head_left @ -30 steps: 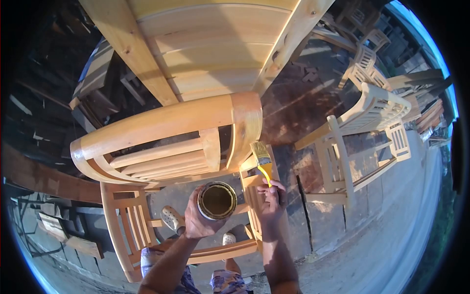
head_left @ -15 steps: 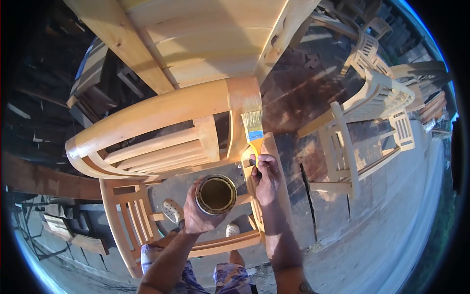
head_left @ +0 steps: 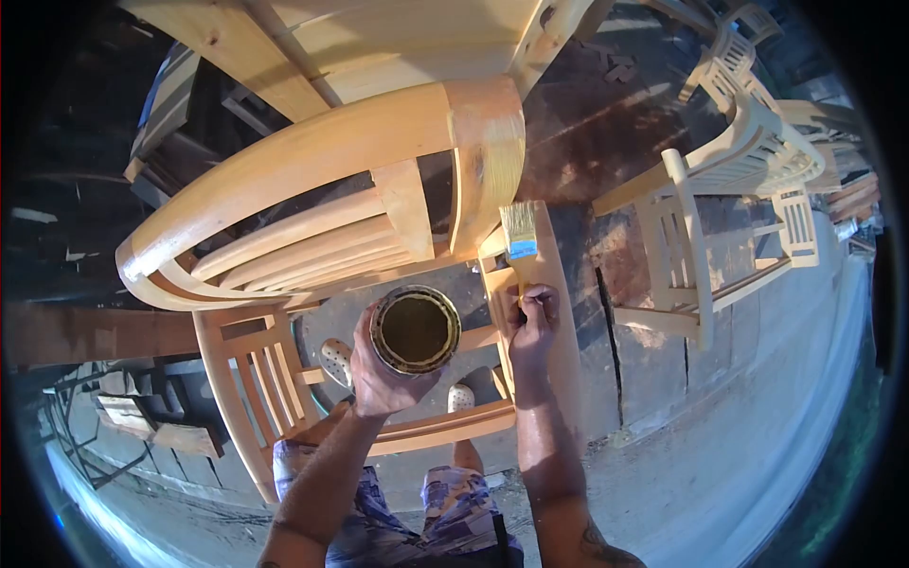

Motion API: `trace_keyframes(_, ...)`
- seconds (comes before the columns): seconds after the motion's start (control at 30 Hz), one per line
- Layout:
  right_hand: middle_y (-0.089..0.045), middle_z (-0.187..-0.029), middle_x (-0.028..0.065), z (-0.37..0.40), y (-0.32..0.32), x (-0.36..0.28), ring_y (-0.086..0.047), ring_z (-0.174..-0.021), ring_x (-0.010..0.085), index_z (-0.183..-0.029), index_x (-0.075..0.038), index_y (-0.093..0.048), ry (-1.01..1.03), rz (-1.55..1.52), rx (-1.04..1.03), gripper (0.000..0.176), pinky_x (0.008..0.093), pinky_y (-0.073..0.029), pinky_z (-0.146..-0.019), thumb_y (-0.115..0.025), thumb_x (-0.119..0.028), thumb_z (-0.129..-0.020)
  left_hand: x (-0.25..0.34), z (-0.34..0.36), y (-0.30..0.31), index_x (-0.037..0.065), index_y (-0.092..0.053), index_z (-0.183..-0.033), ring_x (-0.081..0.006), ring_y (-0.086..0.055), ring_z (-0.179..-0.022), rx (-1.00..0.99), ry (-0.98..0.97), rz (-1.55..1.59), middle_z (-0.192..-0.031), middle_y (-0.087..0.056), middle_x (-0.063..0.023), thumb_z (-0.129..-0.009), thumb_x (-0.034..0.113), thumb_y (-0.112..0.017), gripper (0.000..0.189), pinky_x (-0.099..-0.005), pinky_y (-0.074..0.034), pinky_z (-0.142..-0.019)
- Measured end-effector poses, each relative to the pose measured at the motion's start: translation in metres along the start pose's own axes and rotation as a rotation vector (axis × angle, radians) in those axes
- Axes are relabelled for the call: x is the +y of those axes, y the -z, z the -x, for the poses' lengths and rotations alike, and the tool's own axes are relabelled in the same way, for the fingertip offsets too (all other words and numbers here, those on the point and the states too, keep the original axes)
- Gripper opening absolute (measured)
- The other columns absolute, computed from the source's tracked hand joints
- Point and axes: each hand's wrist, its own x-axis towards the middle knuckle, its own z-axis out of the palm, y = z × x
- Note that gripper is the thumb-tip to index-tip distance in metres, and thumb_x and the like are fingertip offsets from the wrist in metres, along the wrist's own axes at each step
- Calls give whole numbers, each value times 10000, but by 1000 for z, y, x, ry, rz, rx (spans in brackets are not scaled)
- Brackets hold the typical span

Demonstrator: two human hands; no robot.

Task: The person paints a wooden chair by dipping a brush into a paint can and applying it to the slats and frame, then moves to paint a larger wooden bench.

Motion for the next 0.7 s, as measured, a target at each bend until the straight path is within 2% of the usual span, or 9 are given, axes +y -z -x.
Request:
trace_keyframes(0.1, -737, -1005, 98, -15, -34, -33, -538, -625, 91, -1107, -114, -575, 103, -34, -105, 137, 243, -418, -557, -553, -6, -1026, -5, 1, 1, -136, -274, -1505, -377, -719, -1164, 24, -45, -34, -1323, -631, -280, -724, 271, -970, 1123, -445, -603, -997)
trace_keyframes(0.2, -737, -999, 102, -37, -28, 5, -548, -640, 95, -1110, -118, -564, 54, -40, -163, 152, 241, -431, -561, -559, -6, -1009, -6, 0, 2, -139, -269, -1506, -381, -722, -1153, 29, -63, -19, -1329, -624, -283, -723, 268, -971, 1128, -445, -608, -988)
trace_keyframes(0.3, -740, -1008, 113, -38, -9, 56, -545, -626, 99, -1082, -120, -559, -226, -49, -5, 166, 249, -453, -562, -583, -3, -966, -7, 0, 4, -139, -262, -1508, -380, -724, -1150, 27, -82, -31, -1329, -626, -280, -717, 256, -974, 1135, -445, -611, -984)
trace_keyframes(0.33, -719, -959, 113, -34, 5, 79, -524, -581, 99, -1084, -113, -543, -272, -21, 56, 205, 259, -447, -511, -596, 2, -923, -6, 0, 5, -138, -258, -1508, -380, -724, -1151, 29, -82, -31, -1324, -630, -280, -715, 250, -976, 1138, -444, -611, -982)
trace_keyframes(0.43, -682, -878, 103, -10, 40, 124, -492, -527, 96, -1097, -94, -525, -354, 39, 107, 225, 264, -396, -434, -599, 4, -909, -9, -1, 4, -135, -250, -1507, -376, -725, -1154, 30, -93, 9, -1309, -645, -280, -709, 238, -980, 1144, -439, -613, -976)
trace_keyframes(0.53, -640, -839, 89, 11, 47, 150, -449, -465, 101, -1105, -72, -503, -435, 164, 183, 234, 270, -337, -381, -613, -38, -901, -10, -1, 3, -131, -246, -1504, -373, -725, -1159, 29, -83, 42, -1293, -661, -278, -706, 236, -982, 1146, -441, -608, -985)
trace_keyframes(0.63, -678, -860, 106, 9, 53, 164, -424, -444, 87, -1122, -61, -526, -641, 43, 156, 217, 268, -331, -379, -612, -69, -923, -8, -1, 4, -128, -247, -1502, -376, -724, -1163, 22, -62, 38, -1291, -667, -273, -702, 237, -984, 1147, -449, -594, -1009)
trace_keyframes(0.7, -710, -889, 130, -5, 53, 179, -422, -440, 84, -1113, -53, -548, -696, -50, 160, 181, 267, -326, -380, -601, -89, -943, -6, -1, 5, -124, -249, -1502, -379, -722, -1166, 7, -44, 13, -1295, -667, -268, -698, 239, -986, 1149, -454, -583, -1024)
